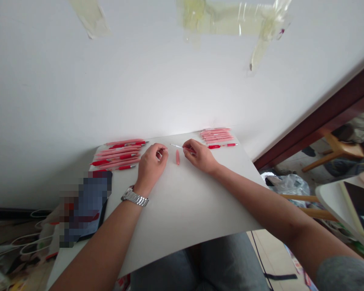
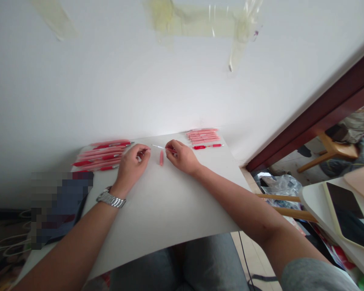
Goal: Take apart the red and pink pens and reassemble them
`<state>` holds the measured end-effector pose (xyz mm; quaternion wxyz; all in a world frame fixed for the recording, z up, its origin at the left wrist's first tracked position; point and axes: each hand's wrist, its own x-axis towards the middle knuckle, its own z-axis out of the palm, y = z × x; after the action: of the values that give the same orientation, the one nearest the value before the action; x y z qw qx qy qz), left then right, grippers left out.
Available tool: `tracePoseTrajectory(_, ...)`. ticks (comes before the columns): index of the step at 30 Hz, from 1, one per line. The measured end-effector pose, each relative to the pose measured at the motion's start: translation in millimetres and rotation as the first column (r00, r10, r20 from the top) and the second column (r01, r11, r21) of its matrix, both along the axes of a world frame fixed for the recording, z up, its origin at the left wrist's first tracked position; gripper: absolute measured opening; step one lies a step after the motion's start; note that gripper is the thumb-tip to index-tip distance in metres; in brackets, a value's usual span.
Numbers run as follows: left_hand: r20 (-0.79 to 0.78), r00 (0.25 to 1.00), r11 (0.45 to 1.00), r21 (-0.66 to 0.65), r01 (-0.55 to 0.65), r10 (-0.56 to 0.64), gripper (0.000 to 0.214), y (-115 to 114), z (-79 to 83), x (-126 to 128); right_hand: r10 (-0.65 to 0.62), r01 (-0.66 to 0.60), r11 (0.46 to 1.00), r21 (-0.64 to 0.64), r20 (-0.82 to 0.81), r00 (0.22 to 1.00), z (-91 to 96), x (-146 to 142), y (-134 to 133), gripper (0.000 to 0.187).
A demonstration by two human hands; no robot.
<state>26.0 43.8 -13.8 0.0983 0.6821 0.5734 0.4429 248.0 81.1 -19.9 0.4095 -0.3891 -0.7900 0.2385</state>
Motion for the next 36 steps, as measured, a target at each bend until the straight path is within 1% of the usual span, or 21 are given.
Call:
tracePoseTrajectory(5,-0.006,1.0,0.999,-0.029,0.016,-0.016,0.011,0.4,-1.5,-0.4,0.038,-0.038,0.999,0.005,-0.008,0.999,-0.1,-0.2,-0.9,0.01)
tracePoseTrajectory(11,-0.015,1.0,0.998,-0.067,0.014,-0.015,0.013,-1.0,1.0,0.3,0.079,-0.079,0.997,0.013,-0.024,0.997,-1.2,0.6,-0.9,0.01)
tracePoseTrajectory(17,-0.026,0.999,0.998,-0.057,0.029,-0.031,0.012,0.2,-1.6,-1.0,0.078,-0.078,0.997,0.01,-0.034,0.996,-1.5,0.2,-0.8,0.012)
tracePoseTrajectory(19,-0.048,0.996,0.997,-0.037,0.07,-0.071,0.014,0.5,-2.6,-1.0,0.073,-0.073,0.997,0.005,-0.039,0.997,-1.4,-0.1,-0.5,0.012)
tracePoseTrajectory(21,-0.081,0.987,0.991,-0.017,0.135,-0.136,0.018,0.1,-2.7,-0.3,0.064,-0.064,0.998,0.0,-0.047,0.997,-1.1,-0.3,0.0,0.012)
tracePoseTrajectory(23,-0.122,0.972,0.979,-0.003,0.203,-0.202,0.023,-0.8,-2.2,1.1,0.053,-0.053,0.999,0.001,-0.054,0.997,-0.9,-0.3,0.6,0.012)
tracePoseTrajectory(26,-0.19,0.945,0.963,-0.001,0.269,-0.265,0.033,-2.0,-2.7,2.7,0.041,-0.041,0.999,0.0,-0.06,0.997,-0.9,-0.2,1.1,0.012)
tracePoseTrajectory(32,-0.304,0.897,0.943,-0.014,0.333,-0.322,0.062,-0.4,-11.1,1.3,0.04,-0.04,0.999,0.004,-0.07,0.997,-2.5,0.0,1.3,0.012)
tracePoseTrajectory(34,-0.332,0.883,0.939,-0.026,0.343,-0.332,0.065,0.4,-12.9,1.0,0.034,-0.033,0.999,0.008,-0.066,0.997,-3.2,-0.1,1.8,0.012)
tracePoseTrajectory(36,-0.342,0.875,0.936,-0.038,0.35,-0.342,0.06,1.0,-13.0,1.2,0.029,-0.028,1.0,0.013,-0.059,0.998,-3.7,-0.2,2.3,0.012)
